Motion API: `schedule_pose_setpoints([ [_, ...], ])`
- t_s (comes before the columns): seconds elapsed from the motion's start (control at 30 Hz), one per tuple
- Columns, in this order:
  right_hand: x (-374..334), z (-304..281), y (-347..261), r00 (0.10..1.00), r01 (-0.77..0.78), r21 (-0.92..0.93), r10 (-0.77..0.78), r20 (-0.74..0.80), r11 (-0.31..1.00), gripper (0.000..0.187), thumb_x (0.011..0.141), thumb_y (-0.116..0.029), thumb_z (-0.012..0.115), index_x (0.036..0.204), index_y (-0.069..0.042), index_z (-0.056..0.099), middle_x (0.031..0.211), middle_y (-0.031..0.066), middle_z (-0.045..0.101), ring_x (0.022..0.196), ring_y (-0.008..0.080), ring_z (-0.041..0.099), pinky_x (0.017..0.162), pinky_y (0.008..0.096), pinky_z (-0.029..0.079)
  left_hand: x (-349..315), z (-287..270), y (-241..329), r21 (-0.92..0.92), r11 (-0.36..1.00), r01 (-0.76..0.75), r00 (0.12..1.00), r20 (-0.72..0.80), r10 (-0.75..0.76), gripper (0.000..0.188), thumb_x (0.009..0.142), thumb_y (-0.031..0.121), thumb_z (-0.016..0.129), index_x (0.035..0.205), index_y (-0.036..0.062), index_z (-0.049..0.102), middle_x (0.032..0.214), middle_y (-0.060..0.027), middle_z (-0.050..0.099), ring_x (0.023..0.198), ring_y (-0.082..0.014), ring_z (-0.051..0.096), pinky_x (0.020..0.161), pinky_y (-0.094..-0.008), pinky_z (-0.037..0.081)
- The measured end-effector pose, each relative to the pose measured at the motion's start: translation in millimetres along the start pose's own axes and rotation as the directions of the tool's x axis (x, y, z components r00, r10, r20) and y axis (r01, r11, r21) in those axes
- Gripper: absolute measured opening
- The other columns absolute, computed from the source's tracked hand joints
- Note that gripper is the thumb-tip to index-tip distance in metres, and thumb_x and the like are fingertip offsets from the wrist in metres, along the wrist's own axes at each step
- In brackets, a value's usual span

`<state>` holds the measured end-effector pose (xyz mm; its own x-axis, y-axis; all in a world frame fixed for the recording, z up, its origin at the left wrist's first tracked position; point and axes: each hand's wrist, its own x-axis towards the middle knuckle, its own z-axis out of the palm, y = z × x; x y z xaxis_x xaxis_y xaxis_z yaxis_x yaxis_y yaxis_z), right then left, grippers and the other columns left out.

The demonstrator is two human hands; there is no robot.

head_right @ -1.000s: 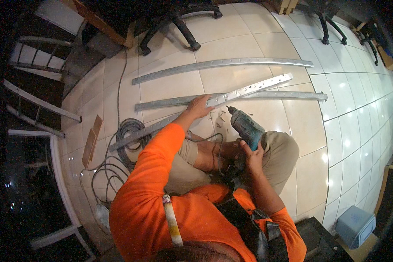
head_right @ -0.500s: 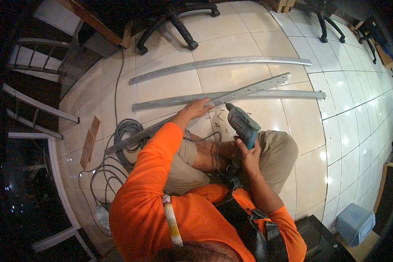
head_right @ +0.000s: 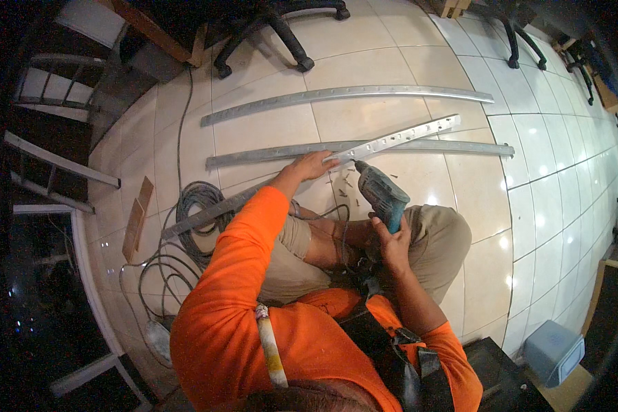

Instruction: The person sits on the floor and uses a corded drill to fasten screws into long metal rails. They align the rails, drill multiple holes, and inspect the assembled pieces.

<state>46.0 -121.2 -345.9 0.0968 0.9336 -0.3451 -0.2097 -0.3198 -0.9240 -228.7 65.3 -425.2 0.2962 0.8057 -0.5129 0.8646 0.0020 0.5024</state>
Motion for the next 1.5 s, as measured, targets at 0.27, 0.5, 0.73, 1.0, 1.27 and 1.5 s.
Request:
schedule_pose_setpoints([
  [0.27, -4.4, 0.6, -15.7, 0.992, -0.114, -0.013, 0.115, 0.045, 0.993, 0.038, 0.094, -0.017, 0.076, 0.125, 0.002, 0.063, 0.11, 0.008, 0.073, 0.094, 0.0163, 0.068, 0.083, 0.0294, 0.053, -2.6, -6.2, 3.6, -0.027, 1.0, 0.008, 1.0, 0.029, -0.007, 0.077, 0.099, 0.07, 0.046, 0.146, 0.0097, 0.053, 0.144, -0.0221, 0.058, 0.135, -0.0397, 0.053, 0.112, -0.0463, 0.042],
  [0.5, -1.8, -2.1, -4.1, 0.999, -0.044, -0.012, 0.044, 0.016, 0.999, 0.039, 0.095, -0.018, 0.074, 0.125, 0.002, 0.061, 0.108, 0.0131, 0.074, 0.085, 0.0191, 0.071, 0.066, 0.0314, 0.057, -3.7, -8.1, 8.1, -0.05, 0.999, 0.018, 0.999, 0.049, -0.016, 0.077, 0.099, 0.069, 0.046, 0.148, 0.0107, 0.052, 0.145, -0.0226, 0.057, 0.136, -0.0405, 0.052, 0.113, -0.0469, 0.041],
  [0.73, 0.1, 0.3, -8.2, 0.993, -0.108, 0.041, 0.11, -0.04, 0.993, 0.034, 0.095, -0.017, 0.073, 0.121, 0.0, 0.061, 0.102, 0.0144, 0.074, 0.068, 0.0209, 0.07, 0.052, 0.033, 0.057, 3.0, 1.4, -2.4, -0.044, 0.999, -0.023, 0.999, -0.024, 0.022, 0.075, 0.099, 0.068, 0.049, 0.145, 0.0085, 0.054, 0.141, -0.0247, 0.059, 0.132, -0.0409, 0.055, 0.11, -0.0475, 0.044],
  [1.0, 3.8, -10.5, 8.3, 0.993, -0.113, -0.064, 0.112, -0.03, 0.992, 0.043, 0.091, -0.021, 0.08, 0.123, 0.002, 0.063, 0.104, 0.0075, 0.072, 0.088, 0.016, 0.066, 0.079, 0.0289, 0.052, 3.4, -1.0, -0.5, -0.12, 0.992, 0.048, 0.997, 0.063, -0.04, 0.07, 0.099, 0.067, 0.051, 0.142, 0.012, 0.057, 0.133, -0.0244, 0.064, 0.124, -0.0402, 0.061, 0.103, -0.0475, 0.047],
  [1.27, 0.1, -6.9, 5.8, 0.996, -0.087, -0.014, 0.087, -0.007, 0.996, 0.041, 0.093, -0.02, 0.078, 0.124, 0.001, 0.062, 0.099, 0.0055, 0.07, 0.081, 0.0133, 0.064, 0.072, 0.0262, 0.051, 5.8, 6.1, -9.3, -0.053, 0.998, -0.019, 0.998, -0.056, 0.016, 0.065, 0.099, 0.065, 0.053, 0.137, 0.0123, 0.059, 0.132, -0.0227, 0.065, 0.123, -0.0405, 0.061, 0.102, -0.0492, 0.048],
  [1.5, -6.4, -5.1, -12.0, 0.987, -0.157, 0.017, 0.157, -0.022, 0.988, 0.042, 0.093, -0.019, 0.077, 0.126, 0.001, 0.06, 0.102, 0.0068, 0.07, 0.081, 0.0142, 0.066, 0.069, 0.0276, 0.053, 3.1, 3.9, -9.7, -0.065, 0.998, 0.006, 0.999, -0.052, -0.01, 0.067, 0.099, 0.063, 0.055, 0.143, 0.0136, 0.057, 0.139, -0.0233, 0.062, 0.129, -0.0405, 0.058, 0.108, -0.0469, 0.046],
])
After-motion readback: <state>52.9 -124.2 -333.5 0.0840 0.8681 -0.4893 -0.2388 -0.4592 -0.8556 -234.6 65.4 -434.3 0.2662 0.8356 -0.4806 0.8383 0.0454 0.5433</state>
